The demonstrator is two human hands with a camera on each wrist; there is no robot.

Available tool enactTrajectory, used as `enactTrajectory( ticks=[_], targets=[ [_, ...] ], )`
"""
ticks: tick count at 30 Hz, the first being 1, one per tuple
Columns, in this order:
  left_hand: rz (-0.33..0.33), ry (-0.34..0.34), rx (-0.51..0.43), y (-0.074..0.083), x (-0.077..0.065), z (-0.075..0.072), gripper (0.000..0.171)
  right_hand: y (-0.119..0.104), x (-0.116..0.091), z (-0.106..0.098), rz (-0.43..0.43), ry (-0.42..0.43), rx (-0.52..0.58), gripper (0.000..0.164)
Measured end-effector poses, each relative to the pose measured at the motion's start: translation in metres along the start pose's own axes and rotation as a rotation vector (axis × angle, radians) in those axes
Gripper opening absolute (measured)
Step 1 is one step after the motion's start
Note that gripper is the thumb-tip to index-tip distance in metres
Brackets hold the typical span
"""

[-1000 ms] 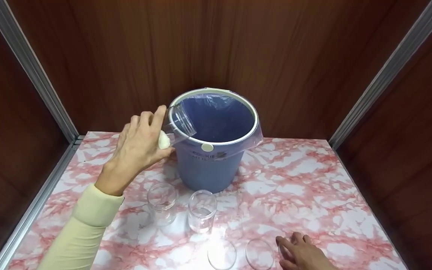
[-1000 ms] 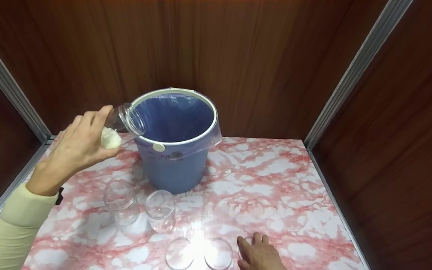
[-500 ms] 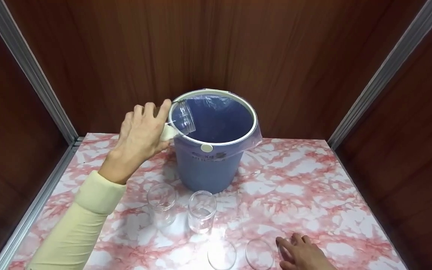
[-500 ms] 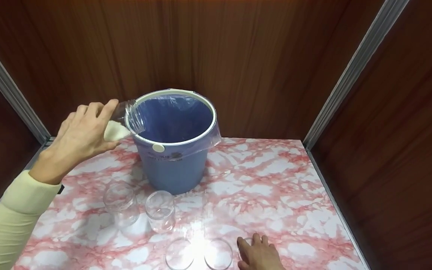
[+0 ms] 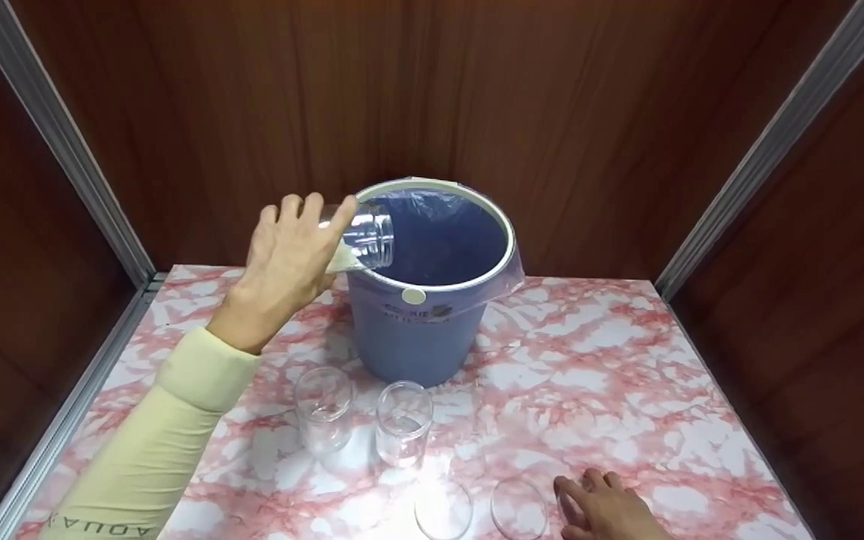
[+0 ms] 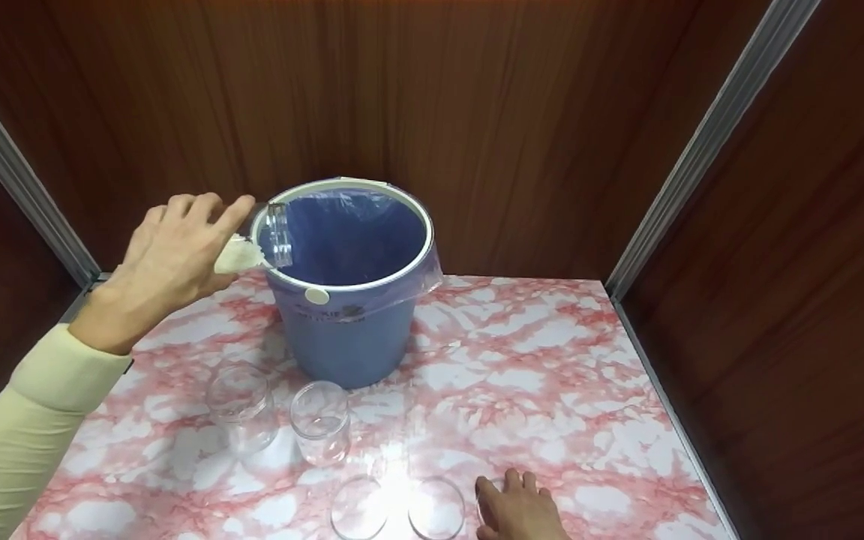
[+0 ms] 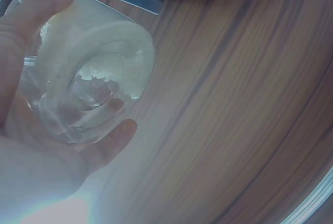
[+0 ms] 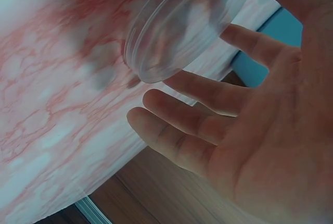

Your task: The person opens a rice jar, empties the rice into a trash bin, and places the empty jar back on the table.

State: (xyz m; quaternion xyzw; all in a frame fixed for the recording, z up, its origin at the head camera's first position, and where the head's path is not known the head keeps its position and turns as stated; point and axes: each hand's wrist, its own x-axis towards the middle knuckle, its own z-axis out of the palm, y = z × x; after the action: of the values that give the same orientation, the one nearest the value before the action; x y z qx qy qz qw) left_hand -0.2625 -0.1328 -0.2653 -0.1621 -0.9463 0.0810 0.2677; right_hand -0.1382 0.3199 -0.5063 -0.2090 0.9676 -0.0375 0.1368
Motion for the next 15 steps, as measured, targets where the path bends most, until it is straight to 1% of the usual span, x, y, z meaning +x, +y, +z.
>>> enactTrajectory(
  ticks=[6,10,15],
  targets=[
    [0.012,-0.008,0.031,0.0029,0.0059,-0.0031,0.093,0.0010,-0.0003,0.0007,0.004,0.001,0.025,0.068],
    [0.034,-0.006,0.042,0.0037,0.0071,-0.0045,0.094,0.0026,-0.0012,0.0024,-0.007,0.007,0.035,0.072],
    [0.060,0.006,0.062,0.0044,0.0093,-0.0048,0.087,0.0044,-0.0001,0.0028,-0.009,-0.014,0.038,0.073]
  ],
)
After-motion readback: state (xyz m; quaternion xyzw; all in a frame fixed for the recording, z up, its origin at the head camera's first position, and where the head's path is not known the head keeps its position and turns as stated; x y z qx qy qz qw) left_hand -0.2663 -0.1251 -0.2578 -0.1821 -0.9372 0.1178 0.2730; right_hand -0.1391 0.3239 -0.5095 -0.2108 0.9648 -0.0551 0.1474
